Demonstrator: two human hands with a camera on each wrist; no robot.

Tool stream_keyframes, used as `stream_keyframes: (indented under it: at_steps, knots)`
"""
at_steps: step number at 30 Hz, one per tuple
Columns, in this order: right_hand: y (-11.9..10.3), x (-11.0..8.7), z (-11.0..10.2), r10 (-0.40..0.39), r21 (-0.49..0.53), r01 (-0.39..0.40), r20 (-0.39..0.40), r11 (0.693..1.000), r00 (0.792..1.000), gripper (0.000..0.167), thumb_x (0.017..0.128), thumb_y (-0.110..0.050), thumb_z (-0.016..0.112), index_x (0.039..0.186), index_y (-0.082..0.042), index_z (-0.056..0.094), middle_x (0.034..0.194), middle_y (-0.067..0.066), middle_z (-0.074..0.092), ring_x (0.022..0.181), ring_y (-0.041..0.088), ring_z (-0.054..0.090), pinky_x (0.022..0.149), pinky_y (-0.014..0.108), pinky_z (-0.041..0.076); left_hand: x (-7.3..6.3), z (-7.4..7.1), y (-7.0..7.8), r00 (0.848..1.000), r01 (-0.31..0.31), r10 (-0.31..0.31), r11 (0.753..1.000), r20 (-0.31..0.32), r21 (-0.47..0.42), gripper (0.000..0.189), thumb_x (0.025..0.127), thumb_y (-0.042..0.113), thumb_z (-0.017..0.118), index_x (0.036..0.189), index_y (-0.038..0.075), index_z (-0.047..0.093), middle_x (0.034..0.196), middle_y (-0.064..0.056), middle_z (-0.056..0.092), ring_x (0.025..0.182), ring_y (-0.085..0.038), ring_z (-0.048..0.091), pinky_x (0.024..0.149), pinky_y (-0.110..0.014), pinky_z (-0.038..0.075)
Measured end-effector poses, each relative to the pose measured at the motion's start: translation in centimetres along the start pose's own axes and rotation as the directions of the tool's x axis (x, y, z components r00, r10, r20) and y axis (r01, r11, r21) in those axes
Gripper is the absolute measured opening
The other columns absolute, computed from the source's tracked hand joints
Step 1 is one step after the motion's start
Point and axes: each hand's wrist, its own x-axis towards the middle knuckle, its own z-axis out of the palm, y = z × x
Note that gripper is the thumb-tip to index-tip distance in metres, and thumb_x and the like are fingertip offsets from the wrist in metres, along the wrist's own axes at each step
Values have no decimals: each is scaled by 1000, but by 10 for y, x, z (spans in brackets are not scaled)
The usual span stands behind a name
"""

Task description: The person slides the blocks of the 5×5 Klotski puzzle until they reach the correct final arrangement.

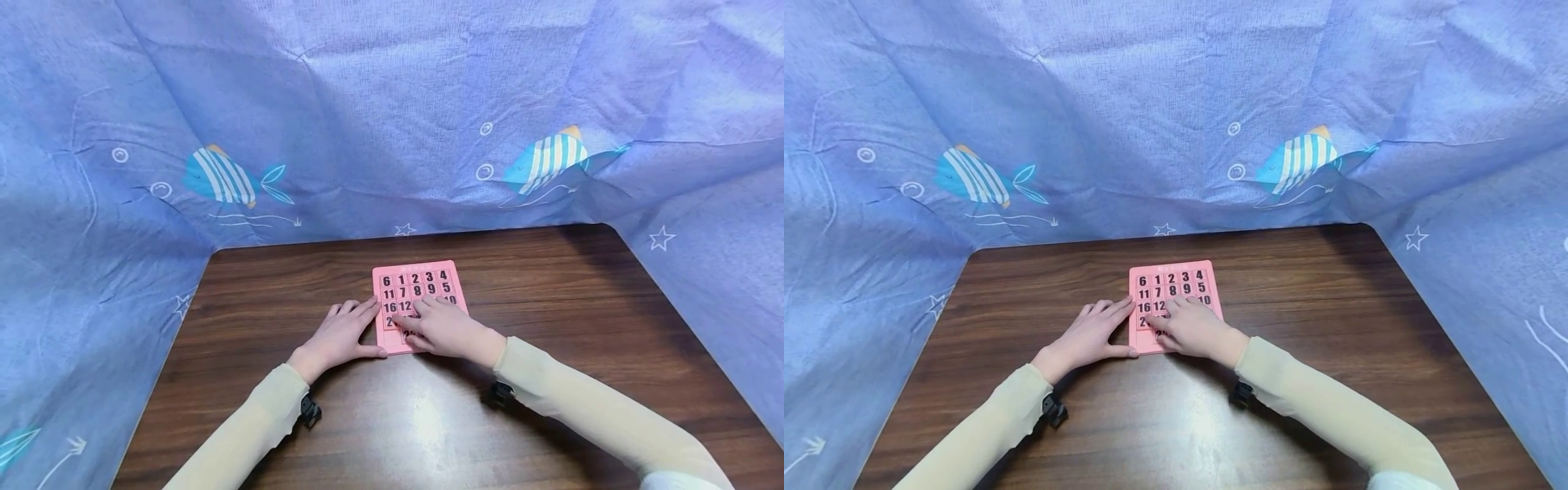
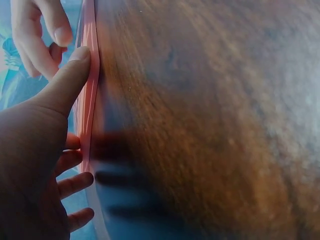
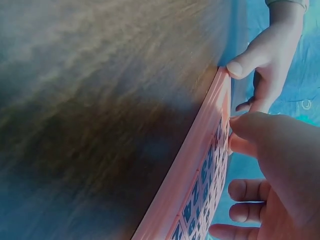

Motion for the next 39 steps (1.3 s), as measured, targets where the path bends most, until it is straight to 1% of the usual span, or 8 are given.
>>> stream_keyframes:
  at_steps: [7,10,15,19,29,34,37,39]
  knots:
    - [-2,3,2,-1,-21,2,37,1000,999,45,100,-40,64,142,-22,67,105,11,65,100,28,61,85,47,54,-1,1,1,1000,14,-14,999,19,-38,101,87,71,70,161,10,41,169,-7,34,143,-35,41,112,-56,32]
    - [-4,2,2,-4,-28,5,44,1000,999,47,100,-41,63,143,-22,66,104,10,65,100,28,61,84,47,54,-2,1,0,1000,19,-18,999,24,-31,102,86,72,69,162,11,39,169,-6,33,144,-33,41,113,-55,32]
    - [-8,-2,5,-26,-60,27,10,998,1000,47,99,-45,65,141,-23,67,99,7,64,96,27,61,82,45,54,-3,2,-2,1000,17,-16,999,16,-35,102,87,72,69,162,11,39,169,-6,33,144,-33,41,112,-54,32]
    - [-11,-6,6,-47,-57,45,-22,997,999,44,99,-44,66,138,-23,68,96,5,63,91,25,60,78,43,53,-4,2,-3,1000,14,-14,999,4,-41,101,87,70,70,161,10,40,169,-7,34,143,-34,42,111,-54,33]
    - [-18,-13,2,-91,-34,91,-12,995,996,47,99,-43,66,140,-20,67,98,5,63,94,25,60,82,43,53,-5,1,-3,1000,5,-6,999,-13,-45,100,87,69,71,161,9,42,168,-8,35,143,-35,42,111,-54,33]
    - [-11,-6,-1,-99,7,100,-14,995,995,44,101,-40,65,139,-20,68,98,4,63,93,23,60,83,41,53,-3,3,-4,1000,-9,8,999,-15,-35,101,87,71,69,161,9,40,168,-9,35,143,-34,42,111,-54,33]
    - [-5,3,-3,-77,41,77,-15,996,997,41,101,-38,65,137,-18,69,96,5,62,92,24,60,82,43,53,-2,3,-4,999,-25,24,1000,-27,-17,100,87,69,71,160,7,41,167,-10,37,141,-33,44,109,-53,34]
    - [-1,9,-3,-56,39,56,-6,998,998,41,101,-37,65,137,-17,69,95,6,62,92,25,60,83,44,54,-1,2,-4,999,-28,27,1000,-32,-9,99,87,68,71,159,7,43,167,-9,38,140,-32,44,108,-52,35]
